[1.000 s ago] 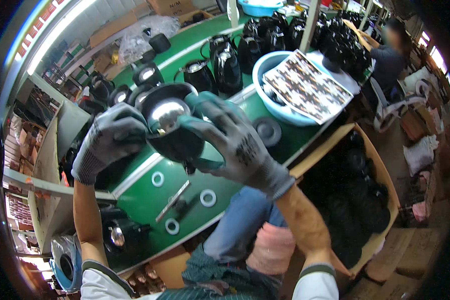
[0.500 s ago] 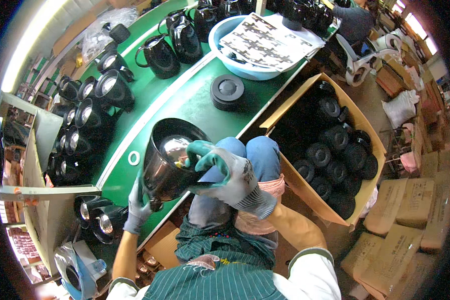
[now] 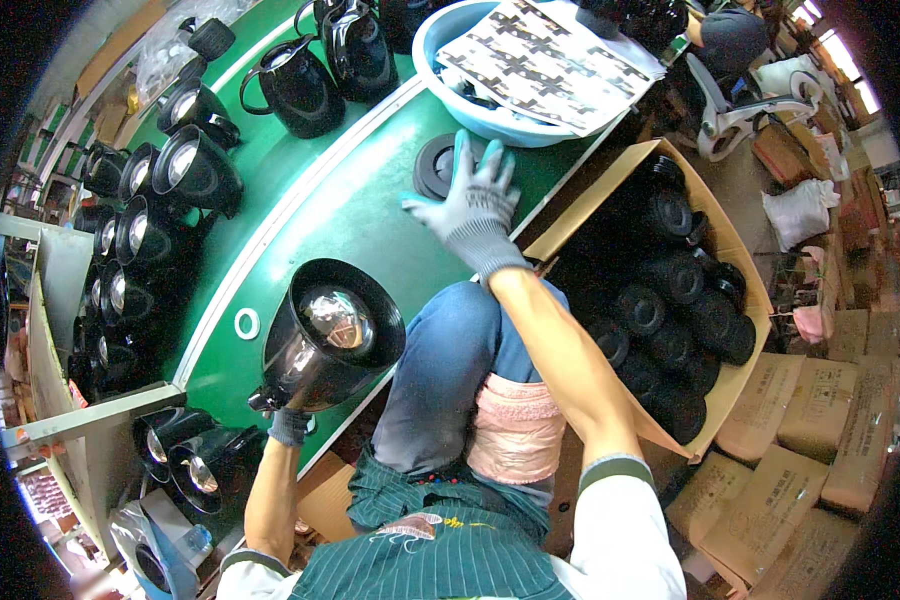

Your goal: The person assembles black kettles by inserting a metal rod into the base and attaching a lid. They handle each kettle one at a time, rotate it to inspect the fit, and place the finished units on the green table.

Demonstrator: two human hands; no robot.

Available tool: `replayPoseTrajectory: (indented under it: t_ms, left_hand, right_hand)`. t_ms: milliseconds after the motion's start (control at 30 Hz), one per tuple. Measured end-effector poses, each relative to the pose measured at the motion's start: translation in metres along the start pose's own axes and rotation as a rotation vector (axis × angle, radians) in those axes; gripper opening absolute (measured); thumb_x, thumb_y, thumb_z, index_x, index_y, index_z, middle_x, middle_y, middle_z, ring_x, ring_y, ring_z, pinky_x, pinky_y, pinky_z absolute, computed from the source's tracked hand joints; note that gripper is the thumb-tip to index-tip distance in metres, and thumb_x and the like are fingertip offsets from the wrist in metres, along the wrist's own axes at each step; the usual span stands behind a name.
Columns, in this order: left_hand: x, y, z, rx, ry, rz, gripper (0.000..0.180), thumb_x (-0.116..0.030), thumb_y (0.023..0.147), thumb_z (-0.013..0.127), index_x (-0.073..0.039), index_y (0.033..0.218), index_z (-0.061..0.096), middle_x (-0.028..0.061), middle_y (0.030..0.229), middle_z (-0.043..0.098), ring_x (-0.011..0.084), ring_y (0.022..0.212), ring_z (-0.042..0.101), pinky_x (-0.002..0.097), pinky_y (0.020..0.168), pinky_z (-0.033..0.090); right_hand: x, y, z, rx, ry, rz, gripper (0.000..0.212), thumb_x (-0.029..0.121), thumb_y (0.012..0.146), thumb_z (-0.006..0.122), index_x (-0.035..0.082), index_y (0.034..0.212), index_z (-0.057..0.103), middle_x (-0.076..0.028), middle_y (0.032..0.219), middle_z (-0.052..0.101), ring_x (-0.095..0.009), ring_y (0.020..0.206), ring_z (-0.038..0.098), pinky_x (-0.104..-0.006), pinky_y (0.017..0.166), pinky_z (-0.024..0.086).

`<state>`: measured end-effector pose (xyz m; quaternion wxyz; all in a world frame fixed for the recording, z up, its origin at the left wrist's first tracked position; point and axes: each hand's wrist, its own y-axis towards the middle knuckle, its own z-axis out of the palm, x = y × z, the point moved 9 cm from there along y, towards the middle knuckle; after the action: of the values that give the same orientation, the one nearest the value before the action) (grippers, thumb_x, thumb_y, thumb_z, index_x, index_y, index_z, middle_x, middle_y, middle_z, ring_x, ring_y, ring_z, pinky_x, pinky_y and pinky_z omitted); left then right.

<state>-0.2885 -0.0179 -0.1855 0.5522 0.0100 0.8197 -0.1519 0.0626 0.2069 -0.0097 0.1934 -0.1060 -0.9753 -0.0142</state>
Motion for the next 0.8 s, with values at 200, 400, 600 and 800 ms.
replayPoseTrajectory:
  t_ms: [200,400,600,800]
  left_hand:
    - [0.012,-0.005,0.015,0.062,0.039,-0.020,0.055,-0.015,0.105,0.055,-0.004,0.156,0.037,0.0170,0.154,0.048,0.0292,0.141,0.049,0.0431,0.120,0.041]
    - [0.009,0.001,0.040,0.221,0.005,0.055,0.057,-0.016,0.105,0.057,-0.006,0.158,0.036,0.0156,0.156,0.047,0.0283,0.143,0.047,0.0431,0.120,0.041]
    - [-0.123,-0.017,0.045,0.479,-0.498,0.010,0.065,-0.015,0.100,0.065,-0.010,0.158,0.037,0.0141,0.158,0.046,0.0294,0.143,0.047,0.0463,0.120,0.042]
    - [-0.240,-0.038,0.063,0.606,-0.312,0.085,0.078,-0.016,0.089,0.080,-0.012,0.157,0.040,0.0166,0.155,0.048,0.0303,0.139,0.052,0.0462,0.117,0.044]
  right_hand:
    - [-0.008,0.024,0.019,-0.051,0.054,-0.045,0.103,0.065,0.074,0.081,0.028,0.160,0.037,-0.027,0.156,0.032,-0.047,0.138,0.040,-0.0619,0.111,0.036]
    - [0.050,-0.135,-0.055,0.401,1.178,-0.646,0.109,0.046,0.068,0.094,0.003,0.154,0.045,-0.021,0.163,0.029,-0.036,0.147,0.037,-0.0462,0.122,0.032]
    - [0.043,-0.193,-0.109,0.183,0.905,-0.958,0.108,0.051,0.061,0.096,0.014,0.153,0.051,-0.025,0.163,0.027,-0.043,0.145,0.038,-0.0536,0.119,0.036]
    - [0.040,-0.242,-0.140,0.141,0.837,-1.055,0.113,0.050,0.053,0.098,0.018,0.152,0.053,-0.028,0.161,0.027,-0.047,0.140,0.043,-0.0531,0.116,0.039]
